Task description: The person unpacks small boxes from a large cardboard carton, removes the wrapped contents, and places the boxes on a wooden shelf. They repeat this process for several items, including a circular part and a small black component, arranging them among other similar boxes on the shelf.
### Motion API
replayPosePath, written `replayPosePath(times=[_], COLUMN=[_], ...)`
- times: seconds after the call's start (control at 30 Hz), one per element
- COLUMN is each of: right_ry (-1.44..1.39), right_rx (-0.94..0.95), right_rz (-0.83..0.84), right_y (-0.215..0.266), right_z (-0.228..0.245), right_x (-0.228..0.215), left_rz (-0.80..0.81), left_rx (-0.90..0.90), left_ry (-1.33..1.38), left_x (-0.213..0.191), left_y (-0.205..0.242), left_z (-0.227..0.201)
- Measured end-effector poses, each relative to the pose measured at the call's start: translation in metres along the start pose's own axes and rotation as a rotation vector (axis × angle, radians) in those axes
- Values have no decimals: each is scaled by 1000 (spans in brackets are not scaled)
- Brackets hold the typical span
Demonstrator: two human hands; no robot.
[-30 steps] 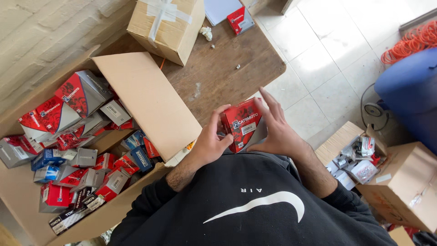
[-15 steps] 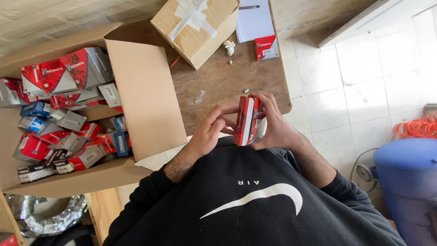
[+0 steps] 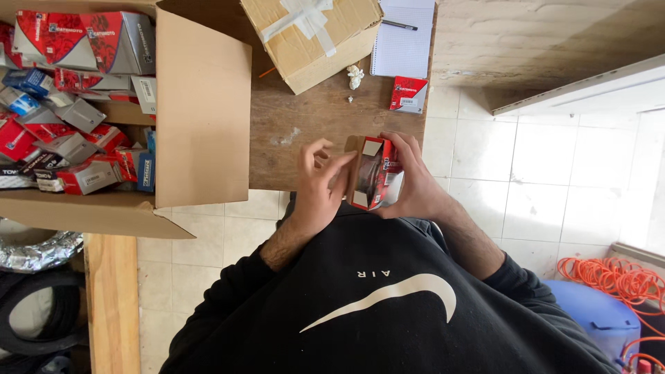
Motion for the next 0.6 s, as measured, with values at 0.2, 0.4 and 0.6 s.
replayPosePath(times=[0.2, 0.4, 0.6], right_ry=[173, 197, 259], right_rx=[-49, 1, 85], right_rz=[-2, -25, -52], right_y=[-8, -13, -26], right_z=[6, 10, 5], right_x=[7, 23, 53], left_rz=[-21, -26, -55], left_rx=[162, 57, -280], left_ry=[-141, 14, 369], left_x=[-25, -34, -60], left_y=[-15, -11, -18], left_z=[-48, -1, 88])
Point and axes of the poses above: each hand's wrist, its own y-axis away from the middle knuckle, its own x-axis out of the palm, z = x × y, the point moved 10 cm from there along -y, towards the middle knuckle, and after that the axes turned 5 degrees about -x, right-handed, at the moved point
